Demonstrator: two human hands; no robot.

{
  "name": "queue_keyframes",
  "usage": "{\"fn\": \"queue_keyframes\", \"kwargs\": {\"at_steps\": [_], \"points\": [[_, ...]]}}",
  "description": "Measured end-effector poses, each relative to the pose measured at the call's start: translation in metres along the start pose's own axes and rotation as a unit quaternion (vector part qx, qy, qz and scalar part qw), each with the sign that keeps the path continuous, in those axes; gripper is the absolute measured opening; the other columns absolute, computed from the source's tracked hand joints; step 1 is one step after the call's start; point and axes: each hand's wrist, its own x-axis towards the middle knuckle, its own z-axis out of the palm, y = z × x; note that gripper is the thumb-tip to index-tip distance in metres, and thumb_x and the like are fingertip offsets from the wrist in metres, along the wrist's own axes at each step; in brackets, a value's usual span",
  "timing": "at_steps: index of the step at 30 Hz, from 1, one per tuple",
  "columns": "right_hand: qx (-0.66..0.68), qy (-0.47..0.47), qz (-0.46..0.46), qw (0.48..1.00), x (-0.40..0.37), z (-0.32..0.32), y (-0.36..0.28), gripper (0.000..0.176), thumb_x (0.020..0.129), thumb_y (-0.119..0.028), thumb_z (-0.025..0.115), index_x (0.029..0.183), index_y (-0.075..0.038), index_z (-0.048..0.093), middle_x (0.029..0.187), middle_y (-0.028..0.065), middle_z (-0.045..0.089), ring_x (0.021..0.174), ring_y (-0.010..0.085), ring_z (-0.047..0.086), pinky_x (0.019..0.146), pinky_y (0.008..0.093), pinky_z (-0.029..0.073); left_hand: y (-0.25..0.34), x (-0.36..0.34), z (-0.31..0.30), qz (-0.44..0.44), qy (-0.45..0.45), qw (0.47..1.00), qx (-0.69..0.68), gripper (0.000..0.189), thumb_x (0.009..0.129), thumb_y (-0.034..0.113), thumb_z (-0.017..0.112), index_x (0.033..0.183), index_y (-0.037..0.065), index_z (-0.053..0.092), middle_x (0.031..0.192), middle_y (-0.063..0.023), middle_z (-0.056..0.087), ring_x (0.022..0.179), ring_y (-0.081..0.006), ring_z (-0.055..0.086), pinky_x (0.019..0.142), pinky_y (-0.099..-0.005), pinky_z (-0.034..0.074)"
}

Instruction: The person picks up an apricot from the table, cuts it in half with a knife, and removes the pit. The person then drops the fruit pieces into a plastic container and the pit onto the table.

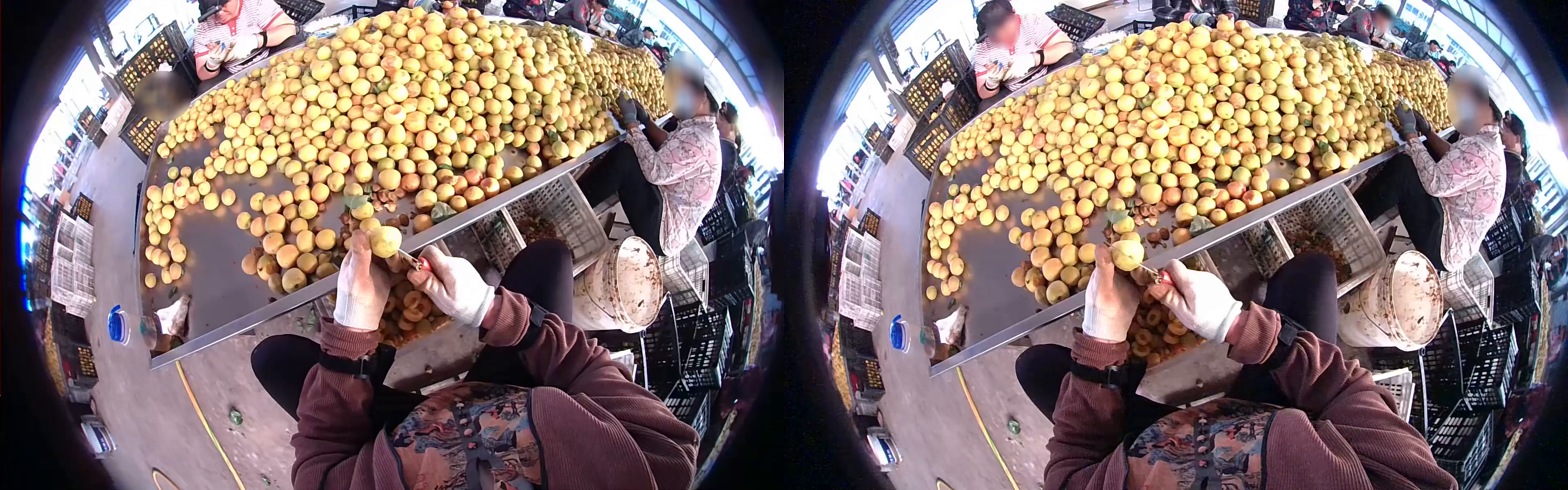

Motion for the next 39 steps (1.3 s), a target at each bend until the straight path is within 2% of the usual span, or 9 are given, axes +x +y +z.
{"fn": "queue_keyframes", "kwargs": {"at_steps": [5,13,16,23,28,31,34,37,39], "points": [[0.038,0.012,0.002,0.999,-0.002,0.002,-0.004,0.038,0.097,-0.040,0.052,0.099,-0.002,0.051,0.071,0.0185,0.054,0.066,0.0411,0.057,0.059,0.0413,0.045,0.007,0.005,0.001,-0.005,0.002,0.999,-0.048,0.014,0.094,-0.001,0.050,0.108,-0.001,0.052,0.093,-0.0166,0.064,0.082,-0.0323,0.064,0.073,-0.0392,0.051],[0.091,-0.038,0.049,0.994,-0.009,-0.005,-0.007,0.036,0.099,-0.039,0.051,0.105,-0.004,0.047,0.075,0.0156,0.054,0.067,0.0346,0.058,0.064,0.0374,0.047,0.009,0.008,0.001,-0.033,-0.003,0.998,-0.056,0.023,0.092,-0.005,0.051,0.114,0.000,0.050,0.089,-0.0151,0.064,0.078,-0.0319,0.065,0.069,-0.0394,0.052],[0.176,0.025,0.018,0.984,-0.003,-0.007,-0.012,0.032,0.100,-0.035,0.050,0.097,-0.003,0.044,0.075,0.0084,0.046,0.070,0.0171,0.043,0.067,0.0308,0.043,0.000,0.001,0.008,-0.034,0.006,0.999,0.003,0.035,0.086,-0.009,0.056,0.119,0.000,0.048,0.093,-0.0163,0.064,0.079,-0.0328,0.065,0.068,-0.0396,0.053],[0.200,0.034,0.032,0.979,0.001,0.001,-0.011,0.032,0.100,-0.034,0.049,0.100,-0.002,0.048,0.078,0.0105,0.052,0.071,0.0183,0.049,0.067,0.0317,0.045,-0.009,-0.008,0.016,0.057,0.027,0.998,0.016,0.060,0.077,-0.012,0.062,0.132,-0.001,0.041,0.106,-0.0208,0.063,0.090,-0.0372,0.065,0.076,-0.0409,0.054],[0.160,0.053,0.023,0.985,0.001,0.001,-0.013,0.035,0.100,-0.037,0.049,0.100,-0.001,0.049,0.077,0.0157,0.054,0.069,0.0281,0.056,0.067,0.0347,0.046,-0.008,-0.007,0.008,0.020,-0.063,0.996,-0.059,0.047,0.088,-0.008,0.055,0.132,-0.004,0.040,0.108,-0.0223,0.061,0.093,-0.0382,0.063,0.079,-0.0403,0.053],[0.146,0.072,0.011,0.987,0.001,0.011,-0.007,0.037,0.100,-0.039,0.048,0.099,-0.002,0.048,0.076,0.0173,0.053,0.069,0.0332,0.055,0.067,0.0358,0.046,0.004,-0.007,0.007,0.010,-0.035,0.998,-0.043,0.034,0.098,0.012,0.052,0.127,-0.004,0.046,0.106,-0.0177,0.062,0.092,-0.0302,0.062,0.081,-0.0357,0.051],[0.113,0.055,0.033,0.992,0.004,0.012,-0.004,0.035,0.099,-0.038,0.048,0.100,-0.003,0.046,0.076,0.0198,0.054,0.071,0.0409,0.057,0.066,0.0393,0.047,0.015,-0.005,0.002,-0.055,-0.043,0.991,-0.115,0.045,0.090,-0.001,0.055,0.132,-0.001,0.039,0.105,-0.0176,0.064,0.095,-0.0373,0.063,0.083,-0.0406,0.052],[0.100,0.059,0.028,0.993,0.006,0.022,0.004,0.033,0.098,-0.036,0.050,0.102,-0.003,0.045,0.078,0.0208,0.057,0.076,0.0442,0.060,0.065,0.0412,0.048,0.014,0.002,0.000,-0.129,-0.054,0.974,-0.177,0.032,0.096,0.011,0.053,0.124,-0.002,0.047,0.102,-0.0142,0.064,0.093,-0.0302,0.062,0.083,-0.0372,0.050],[0.142,0.078,0.054,0.985,0.007,0.035,0.011,0.031,0.098,-0.033,0.053,0.103,-0.004,0.046,0.078,0.0201,0.057,0.075,0.0426,0.060,0.066,0.0404,0.048,0.013,0.002,0.005,-0.290,-0.013,0.891,-0.349,0.033,0.100,0.027,0.049,0.116,-0.001,0.054,0.099,-0.0106,0.063,0.090,-0.0218,0.060,0.082,-0.0328,0.048]]}}
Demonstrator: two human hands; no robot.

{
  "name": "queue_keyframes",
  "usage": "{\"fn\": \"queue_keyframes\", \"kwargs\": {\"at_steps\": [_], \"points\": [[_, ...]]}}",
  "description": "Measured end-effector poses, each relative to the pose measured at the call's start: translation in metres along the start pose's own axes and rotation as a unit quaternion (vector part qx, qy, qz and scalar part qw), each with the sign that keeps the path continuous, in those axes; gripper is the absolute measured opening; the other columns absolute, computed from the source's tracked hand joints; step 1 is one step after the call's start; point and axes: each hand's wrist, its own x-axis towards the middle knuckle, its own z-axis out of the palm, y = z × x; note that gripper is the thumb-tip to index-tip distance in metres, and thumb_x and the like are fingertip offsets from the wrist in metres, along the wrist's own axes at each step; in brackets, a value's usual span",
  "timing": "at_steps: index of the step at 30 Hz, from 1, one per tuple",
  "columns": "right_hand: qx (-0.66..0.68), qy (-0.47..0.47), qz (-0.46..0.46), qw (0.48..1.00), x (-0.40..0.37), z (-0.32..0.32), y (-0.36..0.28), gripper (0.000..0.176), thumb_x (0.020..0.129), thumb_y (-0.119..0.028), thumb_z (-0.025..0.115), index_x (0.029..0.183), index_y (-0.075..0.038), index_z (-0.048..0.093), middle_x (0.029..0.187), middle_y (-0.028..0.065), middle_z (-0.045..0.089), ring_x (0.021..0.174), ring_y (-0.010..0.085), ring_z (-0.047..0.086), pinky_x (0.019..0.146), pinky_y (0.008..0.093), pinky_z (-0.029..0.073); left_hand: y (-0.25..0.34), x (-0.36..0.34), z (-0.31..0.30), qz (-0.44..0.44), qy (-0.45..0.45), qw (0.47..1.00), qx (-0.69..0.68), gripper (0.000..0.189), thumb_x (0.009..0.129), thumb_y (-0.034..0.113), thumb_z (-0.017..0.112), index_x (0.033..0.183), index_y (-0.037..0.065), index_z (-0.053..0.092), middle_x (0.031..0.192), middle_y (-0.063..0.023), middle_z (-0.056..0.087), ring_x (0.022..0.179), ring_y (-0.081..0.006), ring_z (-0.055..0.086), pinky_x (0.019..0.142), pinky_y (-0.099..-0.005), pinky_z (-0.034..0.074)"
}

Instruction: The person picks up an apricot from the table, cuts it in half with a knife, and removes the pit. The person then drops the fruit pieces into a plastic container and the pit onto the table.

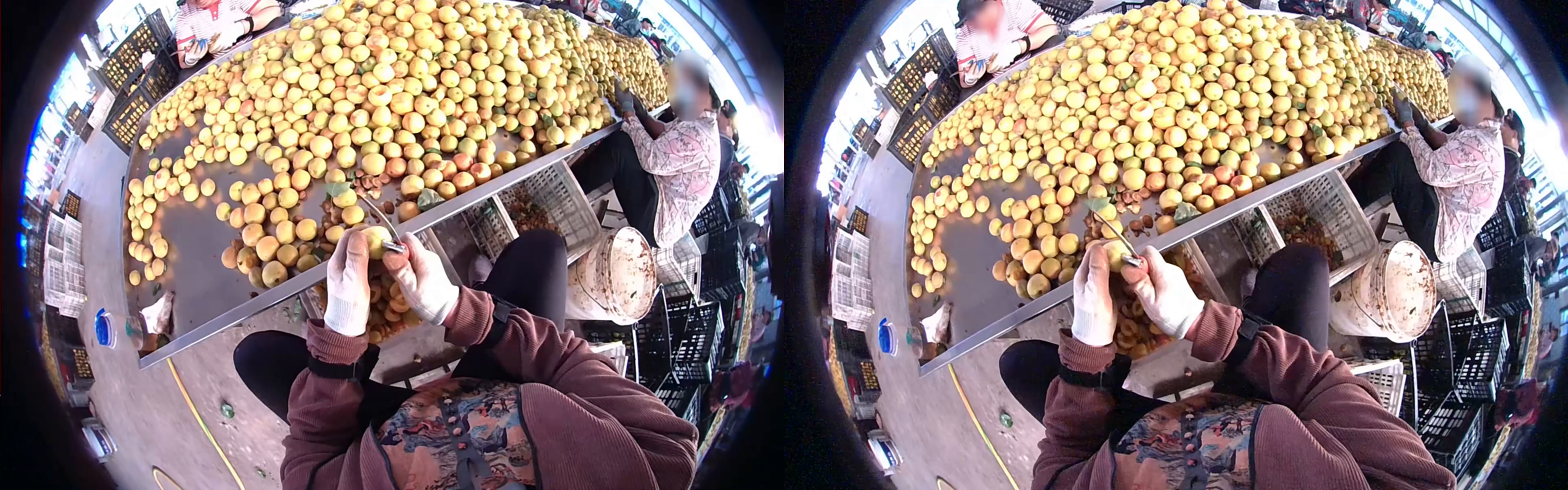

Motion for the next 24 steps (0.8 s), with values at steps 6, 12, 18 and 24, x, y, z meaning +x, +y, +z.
{"fn": "queue_keyframes", "kwargs": {"at_steps": [6,12,18,24], "points": [[0.078,0.039,0.014,0.996,0.002,0.020,0.016,0.025,0.097,-0.025,0.054,0.105,-0.003,0.045,0.082,0.0206,0.058,0.077,0.0408,0.061,0.068,0.0395,0.049,-0.007,0.004,-0.003,0.078,0.030,0.985,0.152,0.036,0.102,0.033,0.045,0.108,0.000,0.059,0.096,-0.0097,0.064,0.089,-0.0184,0.058,0.082,-0.0317,0.046],[-0.032,-0.004,-0.018,0.999,0.006,0.012,0.029,0.032,0.095,-0.034,0.055,0.103,-0.005,0.044,0.079,0.0210,0.060,0.077,0.0440,0.061,0.064,0.0446,0.050,-0.011,0.004,-0.001,0.126,0.052,0.967,0.214,0.034,0.101,0.034,0.048,0.108,0.002,0.058,0.088,-0.0111,0.063,0.081,-0.0204,0.059,0.077,-0.0323,0.048],[-0.192,-0.032,-0.040,0.980,0.009,-0.002,0.023,0.031,0.091,-0.033,0.061,0.098,-0.007,0.045,0.077,0.0156,0.062,0.073,0.0373,0.064,0.061,0.0438,0.050,-0.014,0.002,-0.005,0.118,0.068,0.961,0.239,0.033,0.099,0.031,0.052,0.103,-0.001,0.057,0.083,-0.0109,0.062,0.074,-0.0180,0.056,0.071,-0.0321,0.048],[-0.241,-0.001,-0.085,0.967,0.008,-0.005,0.019,0.028,0.087,-0.027,0.063,0.098,-0.008,0.047,0.082,0.0138,0.063,0.076,0.0340,0.064,0.062,0.0417,0.051,-0.019,0.002,-0.006,0.141,0.109,0.944,0.276,0.027,0.097,0.025,0.055,0.101,-0.002,0.058,0.080,-0.0136,0.063,0.071,-0.0182,0.057,0.068,-0.0330,0.048]]}}
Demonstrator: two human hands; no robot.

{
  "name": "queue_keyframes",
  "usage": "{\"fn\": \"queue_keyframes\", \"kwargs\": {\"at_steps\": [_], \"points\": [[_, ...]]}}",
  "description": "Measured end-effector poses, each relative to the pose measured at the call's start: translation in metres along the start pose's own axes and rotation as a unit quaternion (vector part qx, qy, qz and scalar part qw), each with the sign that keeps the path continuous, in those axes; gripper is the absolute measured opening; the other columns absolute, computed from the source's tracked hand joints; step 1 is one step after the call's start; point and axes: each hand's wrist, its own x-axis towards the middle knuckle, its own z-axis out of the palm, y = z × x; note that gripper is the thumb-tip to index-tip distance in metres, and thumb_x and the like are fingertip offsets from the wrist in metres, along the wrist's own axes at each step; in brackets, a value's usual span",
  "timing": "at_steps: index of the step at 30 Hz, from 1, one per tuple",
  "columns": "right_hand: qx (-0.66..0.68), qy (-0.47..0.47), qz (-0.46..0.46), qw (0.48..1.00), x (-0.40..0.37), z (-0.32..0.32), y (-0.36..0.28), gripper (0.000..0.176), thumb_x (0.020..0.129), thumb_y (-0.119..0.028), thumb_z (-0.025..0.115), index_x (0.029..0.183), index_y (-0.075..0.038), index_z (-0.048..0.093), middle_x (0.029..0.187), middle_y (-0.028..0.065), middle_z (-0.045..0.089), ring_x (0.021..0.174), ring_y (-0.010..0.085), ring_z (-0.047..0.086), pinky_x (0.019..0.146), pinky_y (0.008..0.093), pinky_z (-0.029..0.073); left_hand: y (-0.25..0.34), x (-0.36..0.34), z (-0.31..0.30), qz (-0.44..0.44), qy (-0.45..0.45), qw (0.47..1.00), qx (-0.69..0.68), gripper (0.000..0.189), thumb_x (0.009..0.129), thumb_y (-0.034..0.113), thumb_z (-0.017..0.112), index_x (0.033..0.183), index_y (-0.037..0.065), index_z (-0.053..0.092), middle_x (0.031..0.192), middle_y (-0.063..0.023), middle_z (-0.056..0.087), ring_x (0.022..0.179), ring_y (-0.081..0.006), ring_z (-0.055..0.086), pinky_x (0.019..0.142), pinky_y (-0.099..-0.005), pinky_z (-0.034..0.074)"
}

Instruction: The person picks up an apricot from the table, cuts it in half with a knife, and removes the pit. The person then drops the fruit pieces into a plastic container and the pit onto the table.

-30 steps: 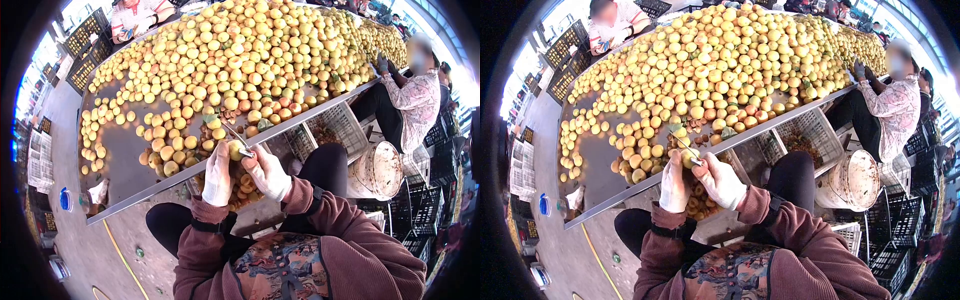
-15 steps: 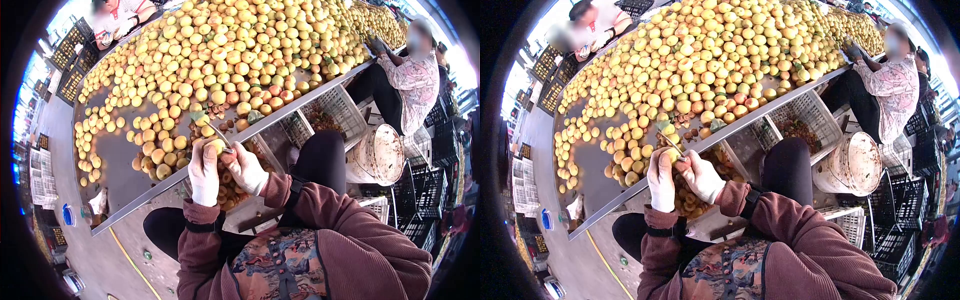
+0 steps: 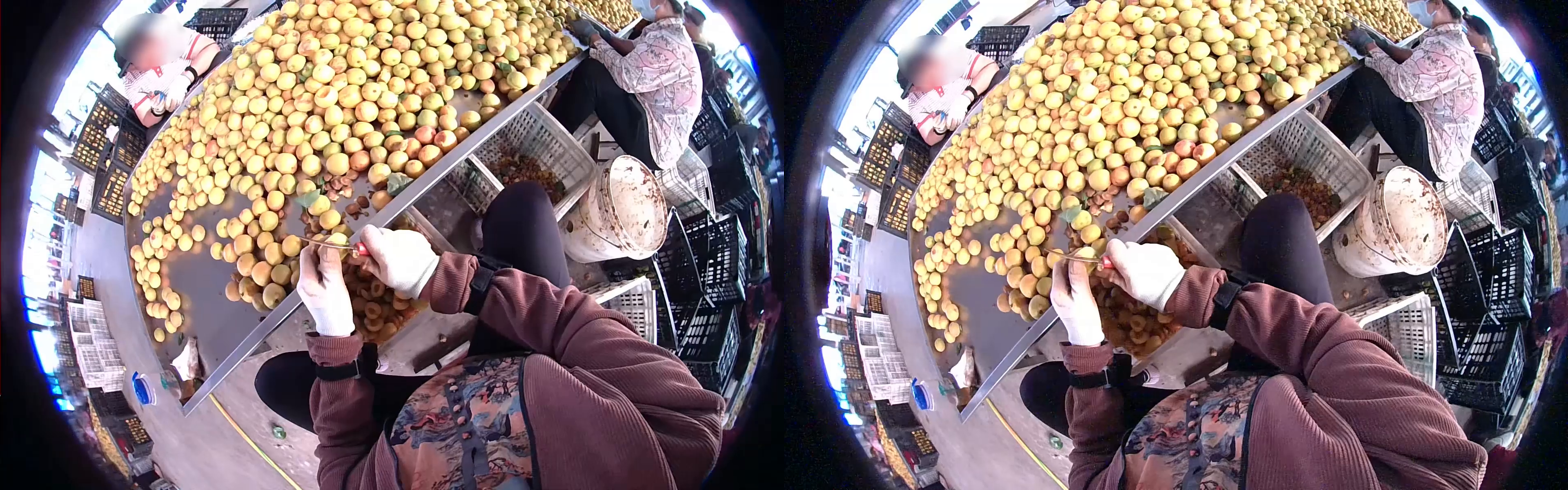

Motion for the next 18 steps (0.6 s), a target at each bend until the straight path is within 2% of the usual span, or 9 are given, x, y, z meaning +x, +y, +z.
{"fn": "queue_keyframes", "kwargs": {"at_steps": [4,6,8,9,10,11,14,15,18], "points": [[-0.035,0.002,0.017,0.999,0.002,0.004,0.003,0.026,0.088,-0.026,0.063,0.098,-0.008,0.047,0.081,0.0136,0.063,0.075,0.0344,0.065,0.062,0.0417,0.051,-0.001,0.002,0.002,0.001,0.013,1.000,-0.009,0.030,0.096,0.025,0.056,0.105,-0.003,0.061,0.092,-0.0120,0.067,0.082,-0.0185,0.061,0.077,-0.0316,0.049],[0.052,0.036,0.092,0.994,0.003,0.013,0.004,0.027,0.091,-0.028,0.062,0.097,-0.007,0.046,0.078,0.0148,0.063,0.075,0.0371,0.064,0.061,0.0424,0.051,-0.008,0.003,0.001,-0.115,0.016,0.974,-0.192,0.035,0.098,0.030,0.053,0.108,-0.003,0.060,0.097,-0.0100,0.065,0.086,-0.0196,0.060,0.080,-0.0336,0.050],[0.115,0.045,0.118,0.985,0.002,0.015,0.006,0.033,0.096,-0.035,0.056,0.095,-0.004,0.046,0.076,0.0166,0.060,0.073,0.0403,0.061,0.063,0.0417,0.049,-0.010,0.007,0.002,-0.189,0.046,0.884,-0.426,0.029,0.095,0.020,0.058,0.112,-0.003,0.058,0.101,-0.0120,0.064,0.090,-0.0245,0.062,0.082,-0.0374,0.050],[0.158,0.023,0.115,0.980,0.000,0.013,0.004,0.033,0.097,-0.037,0.055,0.097,-0.004,0.046,0.077,0.0185,0.060,0.076,0.0412,0.062,0.064,0.0423,0.049,-0.012,0.007,-0.003,-0.185,0.052,0.885,-0.424,0.029,0.095,0.020,0.058,0.112,-0.003,0.058,0.101,-0.0120,0.064,0.090,-0.0245,0.062,0.082,-0.0374,0.050],[0.200,0.002,0.115,0.973,-0.003,0.011,-0.001,0.034,0.097,-0.038,0.053,0.098,-0.004,0.046,0.078,0.0203,0.060,0.078,0.0421,0.062,0.065,0.0429,0.049,-0.014,0.005,-0.008,-0.086,0.017,0.987,-0.135,0.030,0.097,0.023,0.055,0.112,-0.002,0.056,0.102,-0.0097,0.063,0.092,-0.0204,0.061,0.083,-0.0344,0.050],[0.275,-0.014,0.122,0.953,-0.006,0.005,-0.013,0.038,0.099,-0.042,0.050,0.099,-0.004,0.046,0.078,0.0200,0.057,0.075,0.0401,0.058,0.068,0.0406,0.047,-0.015,0.005,-0.011,0.021,-0.022,0.985,0.168,0.031,0.098,0.026,0.051,0.112,-0.002,0.054,0.103,-0.0073,0.061,0.095,-0.0163,0.059,0.084,-0.0314,0.049],[0.342,-0.012,0.118,0.932,-0.015,0.020,-0.021,0.039,0.099,-0.043,0.050,0.097,-0.004,0.047,0.078,0.0191,0.053,0.069,0.0314,0.051,0.068,0.0381,0.046,-0.019,0.005,-0.006,0.013,-0.038,0.999,-0.019,0.023,0.096,0.012,0.052,0.113,-0.002,0.054,0.104,-0.0088,0.062,0.097,-0.0178,0.060,0.085,-0.0312,0.049],[0.339,-0.020,0.117,0.933,-0.017,0.021,-0.023,0.039,0.099,-0.043,0.051,0.099,-0.004,0.048,0.079,0.0194,0.054,0.070,0.0306,0.053,0.068,0.0379,0.046,-0.011,0.005,-0.004,-0.079,-0.036,0.969,-0.231,0.022,0.095,0.006,0.049,0.114,-0.003,0.054,0.104,-0.0098,0.062,0.099,-0.0179,0.060,0.085,-0.0305,0.049],[0.338,-0.038,0.128,0.932,-0.018,0.014,-0.028,0.038,0.099,-0.041,0.051,0.101,-0.003,0.049,0.081,0.0204,0.056,0.074,0.0353,0.057,0.069,0.0389,0.047,-0.020,0.002,-0.003,0.042,-0.031,0.991,-0.121,0.027,0.098,0.012,0.043,0.119,-0.003,0.053,0.106,-0.0104,0.062,0.099,-0.0179,0.060,0.084,-0.0295,0.049]]}}
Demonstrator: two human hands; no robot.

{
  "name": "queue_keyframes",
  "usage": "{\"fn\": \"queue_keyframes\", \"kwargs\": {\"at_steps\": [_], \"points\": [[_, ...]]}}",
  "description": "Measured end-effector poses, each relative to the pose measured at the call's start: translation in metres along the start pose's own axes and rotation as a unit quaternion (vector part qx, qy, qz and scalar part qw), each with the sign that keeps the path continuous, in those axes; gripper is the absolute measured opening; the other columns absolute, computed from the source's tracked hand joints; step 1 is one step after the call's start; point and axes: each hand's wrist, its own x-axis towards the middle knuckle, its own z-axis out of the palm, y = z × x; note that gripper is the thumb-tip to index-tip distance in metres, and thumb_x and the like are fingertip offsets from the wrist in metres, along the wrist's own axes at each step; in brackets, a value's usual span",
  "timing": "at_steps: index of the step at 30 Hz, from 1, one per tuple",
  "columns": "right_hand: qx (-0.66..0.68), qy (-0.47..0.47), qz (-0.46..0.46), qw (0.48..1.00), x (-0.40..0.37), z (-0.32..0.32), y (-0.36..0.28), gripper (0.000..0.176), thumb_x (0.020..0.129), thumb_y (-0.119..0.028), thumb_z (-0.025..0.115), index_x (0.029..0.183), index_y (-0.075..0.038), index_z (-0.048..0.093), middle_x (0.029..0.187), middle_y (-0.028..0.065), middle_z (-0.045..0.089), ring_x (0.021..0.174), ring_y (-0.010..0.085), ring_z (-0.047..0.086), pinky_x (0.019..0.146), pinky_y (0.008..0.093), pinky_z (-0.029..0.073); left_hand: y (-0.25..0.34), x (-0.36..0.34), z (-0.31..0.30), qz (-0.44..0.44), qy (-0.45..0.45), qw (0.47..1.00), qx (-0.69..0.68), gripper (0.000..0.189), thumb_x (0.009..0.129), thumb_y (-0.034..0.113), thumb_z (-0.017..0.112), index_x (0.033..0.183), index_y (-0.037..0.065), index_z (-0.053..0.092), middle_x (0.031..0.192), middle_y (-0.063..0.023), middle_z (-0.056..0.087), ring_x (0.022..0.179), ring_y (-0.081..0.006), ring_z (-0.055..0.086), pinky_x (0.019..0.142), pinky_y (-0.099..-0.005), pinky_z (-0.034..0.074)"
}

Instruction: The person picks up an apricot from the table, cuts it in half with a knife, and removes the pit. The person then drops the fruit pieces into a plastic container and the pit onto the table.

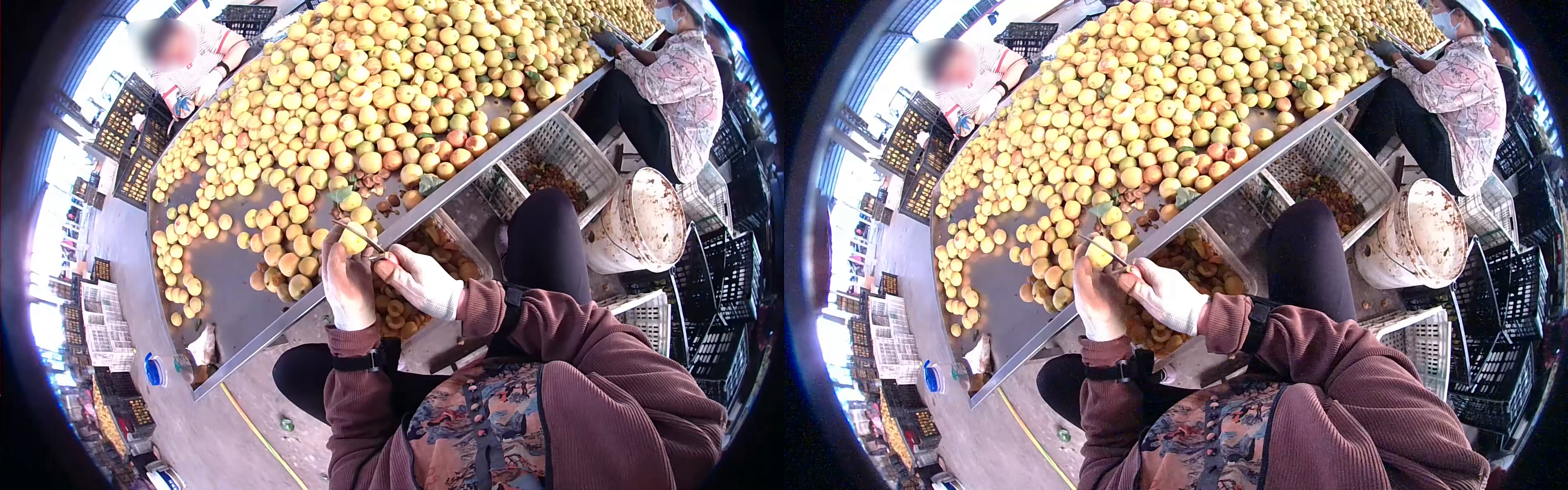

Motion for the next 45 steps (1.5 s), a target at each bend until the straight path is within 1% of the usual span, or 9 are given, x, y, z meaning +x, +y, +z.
{"fn": "queue_keyframes", "kwargs": {"at_steps": [4,6,12,22,24,25,39,40,45], "points": [[-0.047,0.012,0.006,0.999,0.000,0.001,-0.002,0.033,0.098,-0.035,0.052,0.107,-0.003,0.048,0.085,0.0243,0.060,0.085,0.0465,0.060,0.070,0.0439,0.048,-0.001,0.003,-0.001,0.090,-0.018,0.991,0.096,0.036,0.100,0.022,0.038,0.125,-0.002,0.050,0.109,-0.0105,0.061,0.100,-0.0183,0.059,0.084,-0.0283,0.048],[-0.050,0.011,0.011,0.999,-0.001,0.001,0.001,0.033,0.097,-0.034,0.052,0.107,-0.003,0.047,0.084,0.0247,0.060,0.084,0.0468,0.060,0.069,0.0448,0.048,0.018,0.002,0.001,-0.164,-0.001,0.938,-0.306,0.036,0.096,0.021,0.057,0.124,-0.002,0.053,0.115,-0.0134,0.059,0.108,-0.0229,0.058,0.096,-0.0352,0.045],[-0.075,0.031,0.003,0.997,0.003,0.000,0.008,0.034,0.096,-0.037,0.054,0.101,-0.004,0.045,0.079,0.0231,0.061,0.079,0.0460,0.061,0.064,0.0476,0.048,0.028,0.004,0.011,-0.047,-0.015,0.998,-0.026,0.063,0.094,0.052,0.055,0.127,-0.001,0.053,0.119,-0.0114,0.059,0.110,-0.0201,0.056,0.096,-0.0333,0.044],[-0.285,0.014,-0.046,0.957,0.019,-0.006,0.031,0.035,0.093,-0.034,0.059,0.104,-0.005,0.043,0.075,0.0192,0.062,0.071,0.0404,0.063,0.059,0.0455,0.050,0.019,-0.003,0.019,-0.259,-0.006,0.938,-0.232,0.056,0.104,0.048,0.033,0.111,-0.001,0.060,0.096,-0.0071,0.067,0.076,-0.0132,0.057,0.071,-0.0255,0.048],[-0.286,-0.002,-0.040,0.957,0.019,-0.009,0.031,0.036,0.092,-0.034,0.059,0.102,-0.005,0.042,0.076,0.0200,0.062,0.073,0.0411,0.063,0.059,0.0457,0.050,0.024,-0.005,0.020,-0.195,-0.033,0.979,0.048,0.063,0.104,0.050,0.025,0.111,-0.002,0.061,0.096,-0.0070,0.067,0.073,-0.0126,0.056,0.070,-0.0251,0.048],[-0.287,-0.005,-0.037,0.957,0.018,-0.007,0.034,0.036,0.092,-0.034,0.059,0.102,-0.005,0.042,0.076,0.0200,0.062,0.073,0.0411,0.063,0.059,0.0457,0.050,0.021,-0.003,0.018,-0.299,0.000,0.944,-0.142,0.066,0.104,0.051,0.023,0.113,-0.004,0.060,0.100,-0.0073,0.068,0.077,-0.0127,0.058,0.074,-0.0251,0.048],[-0.030,-0.047,-0.057,0.997,0.000,0.003,0.033,0.056,0.095,-0.047,0.053,0.126,0.000,0.046,0.104,0.0252,0.063,0.101,0.0431,0.061,0.083,0.0408,0.050,0.017,-0.009,0.005,-0.253,-0.054,0.905,-0.339,0.067,0.100,0.056,0.033,0.123,-0.004,0.050,0.114,-0.0191,0.065,0.099,-0.0234,0.064,0.079,-0.0298,0.053],[-0.031,-0.084,-0.010,0.996,-0.001,-0.001,0.033,0.062,0.096,-0.046,0.055,0.138,-0.003,0.040,0.109,0.0094,0.062,0.098,0.0185,0.059,0.087,0.0314,0.047,0.021,-0.010,0.004,-0.254,-0.056,0.908,-0.329,0.068,0.101,0.057,0.032,0.123,-0.004,0.051,0.114,-0.0185,0.065,0.099,-0.0231,0.064,0.081,-0.0305,0.052],[0.087,-0.093,-0.049,0.991,-0.004,0.007,0.037,0.061,0.096,-0.048,0.054,0.132,0.001,0.044,0.110,0.0169,0.062,0.104,0.0228,0.060,0.093,0.0346,0.046,0.014,-0.016,0.004,-0.249,-0.064,0.892,-0.372,0.064,0.101,0.054,0.032,0.124,-0.003,0.050,0.118,-0.0176,0.062,0.106,-0.0273,0.063,0.098,-0.0389,0.048]]}}
